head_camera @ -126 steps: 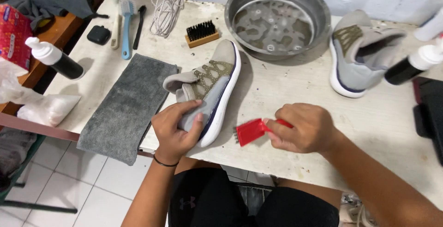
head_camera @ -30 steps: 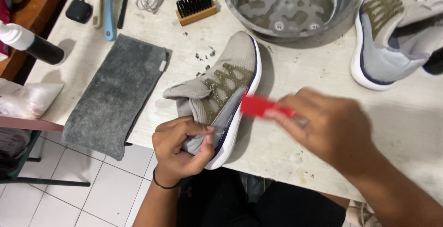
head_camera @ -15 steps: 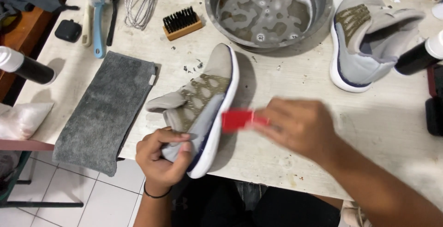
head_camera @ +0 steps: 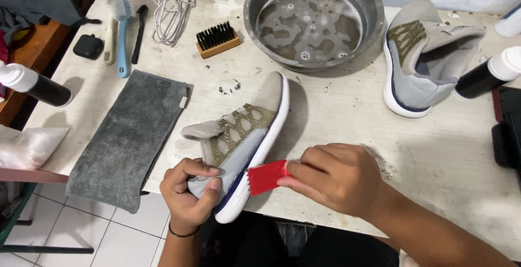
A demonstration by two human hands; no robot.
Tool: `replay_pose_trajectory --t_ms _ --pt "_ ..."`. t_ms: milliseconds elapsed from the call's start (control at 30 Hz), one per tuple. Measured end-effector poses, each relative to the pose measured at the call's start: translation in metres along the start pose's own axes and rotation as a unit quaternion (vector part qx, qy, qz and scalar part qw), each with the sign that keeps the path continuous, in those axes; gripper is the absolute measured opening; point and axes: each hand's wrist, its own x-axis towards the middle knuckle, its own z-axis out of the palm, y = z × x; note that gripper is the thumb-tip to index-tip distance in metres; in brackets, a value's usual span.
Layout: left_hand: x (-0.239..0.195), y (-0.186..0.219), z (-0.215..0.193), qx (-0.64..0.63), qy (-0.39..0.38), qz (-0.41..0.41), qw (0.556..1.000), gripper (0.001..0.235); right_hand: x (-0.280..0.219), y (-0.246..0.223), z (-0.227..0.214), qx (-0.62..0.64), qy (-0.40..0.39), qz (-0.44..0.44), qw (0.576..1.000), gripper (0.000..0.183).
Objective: The person scrubs a gray sneaker with a red brush, wipes it with a gray cloth, applies a white cleaning foam, and continues scrubbing the upper and collar. The person repeats wiping and scrubbing steps on the same shoe throughout the clip.
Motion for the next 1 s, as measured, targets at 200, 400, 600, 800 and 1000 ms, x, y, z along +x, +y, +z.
replay_pose_trajectory --t_ms 200,400,600,800,1000 --pt "0.019 0.012 -0.003 0.021 -0.067 0.064 0.995 0.009 -0.012 0.028 -0.021 -0.108 -0.049 0.124 0.985 0.022" --pt "0.028 0.0 -0.009 -0.006 -0.098 0.092 0.991 0.009 -0.016 0.042 -0.023 -0.15 -0.053 0.168 0.973 0.022" --pt "0.031 0.0 -0.008 -0.01 -0.103 0.105 0.989 0.013 -0.009 0.045 -0.029 -0.037 -0.073 0.211 0.974 0.02" --pt "0.039 0.001 -0.006 -0.056 -0.146 0.127 0.979 0.006 -0.017 0.058 -0.04 -0.008 -0.122 0.259 0.958 0.018" --pt "0.041 -0.007 -0.012 -0.046 -0.166 0.12 0.978 0.008 -0.016 0.06 -0.047 0.047 -0.124 0.27 0.954 0.02"
